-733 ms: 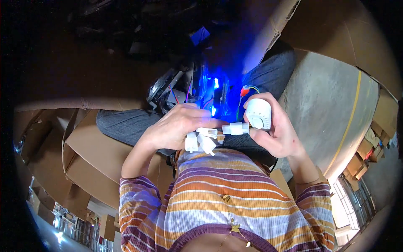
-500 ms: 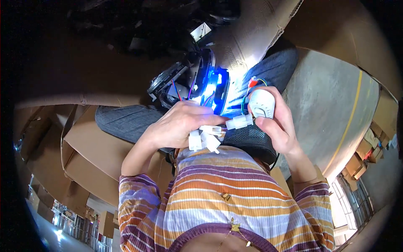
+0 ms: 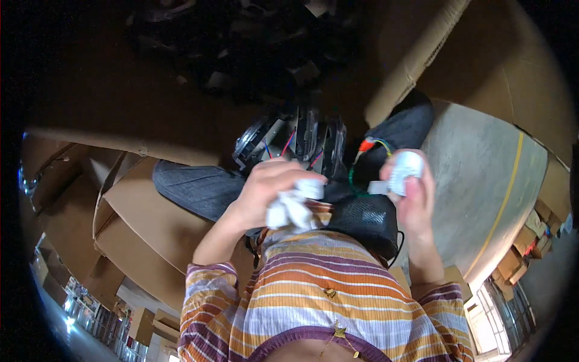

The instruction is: The person tests motorcycle light assemblies by taking them from a cardboard box, connecting their wiring connectors to a handheld testing device by hand to illuminate them, and disconnecting them.

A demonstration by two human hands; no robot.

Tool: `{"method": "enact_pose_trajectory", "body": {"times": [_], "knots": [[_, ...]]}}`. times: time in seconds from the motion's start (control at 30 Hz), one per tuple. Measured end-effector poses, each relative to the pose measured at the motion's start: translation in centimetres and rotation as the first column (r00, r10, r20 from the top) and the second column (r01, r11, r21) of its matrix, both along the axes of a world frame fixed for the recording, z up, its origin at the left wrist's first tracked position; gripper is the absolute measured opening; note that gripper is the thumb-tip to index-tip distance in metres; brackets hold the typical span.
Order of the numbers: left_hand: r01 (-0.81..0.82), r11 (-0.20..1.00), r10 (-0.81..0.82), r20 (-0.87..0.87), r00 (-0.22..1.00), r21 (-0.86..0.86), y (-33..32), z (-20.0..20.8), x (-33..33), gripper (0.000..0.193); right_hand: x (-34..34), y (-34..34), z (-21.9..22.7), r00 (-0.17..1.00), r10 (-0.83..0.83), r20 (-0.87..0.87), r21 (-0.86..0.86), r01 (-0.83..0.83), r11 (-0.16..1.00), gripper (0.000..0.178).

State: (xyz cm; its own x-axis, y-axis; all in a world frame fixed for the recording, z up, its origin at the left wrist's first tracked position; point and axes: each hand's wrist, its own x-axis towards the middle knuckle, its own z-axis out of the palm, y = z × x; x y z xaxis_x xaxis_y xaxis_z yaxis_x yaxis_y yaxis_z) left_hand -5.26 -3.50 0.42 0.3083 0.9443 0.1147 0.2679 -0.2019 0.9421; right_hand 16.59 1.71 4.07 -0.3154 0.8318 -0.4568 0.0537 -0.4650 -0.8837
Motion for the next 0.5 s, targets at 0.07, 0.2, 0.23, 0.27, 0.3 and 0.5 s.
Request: {"method": "enact_pose_trajectory", "body": {"times": [0.07, 0.2, 0.23, 0.27, 0.3, 0.5], "knots": [[-0.105, 0.789, 0.433, 0.427, 0.794, -0.606, -1.4, 0.0, -1.4, 0.033, 0.4, 0.8, 0.3, 1.000, -0.022, 0.011, 0.056, 0.021, 0.998, 0.032], [-0.300, 0.880, 0.475, 0.659, 0.583, -0.369, 0.5, -0.5, -1.9, 0.044, 0.0, 0.9, 0.0, 0.995, 0.092, 0.030, 0.046, -0.093, 0.995, 0.035], [-0.300, 0.842, 0.539, 0.684, 0.492, -0.448, 0.6, -0.4, -2.4, 0.043, -0.2, 0.8, -0.4, 0.997, 0.073, 0.028, 0.077, -0.075, 0.994, 0.035], [-0.373, 0.767, 0.641, 0.632, 0.436, -0.521, 1.4, 0.4, -2.4, 0.038, -0.2, 0.9, -0.3, 0.996, 0.087, 0.017, 0.089, -0.088, 0.992, 0.035], [-0.355, 0.797, 0.602, 0.692, 0.399, -0.489, 1.8, -0.1, -3.2, 0.034, 0.0, 1.0, -0.2, 0.996, 0.084, 0.016, 0.055, -0.084, 0.995, 0.034], [-0.472, 0.689, 0.694, 0.688, 0.211, -0.550, 4.7, 0.4, -6.3, 0.018, -0.4, 1.0, -0.7, 0.997, 0.073, 0.016, 0.058, -0.074, 0.996, 0.034]]}}
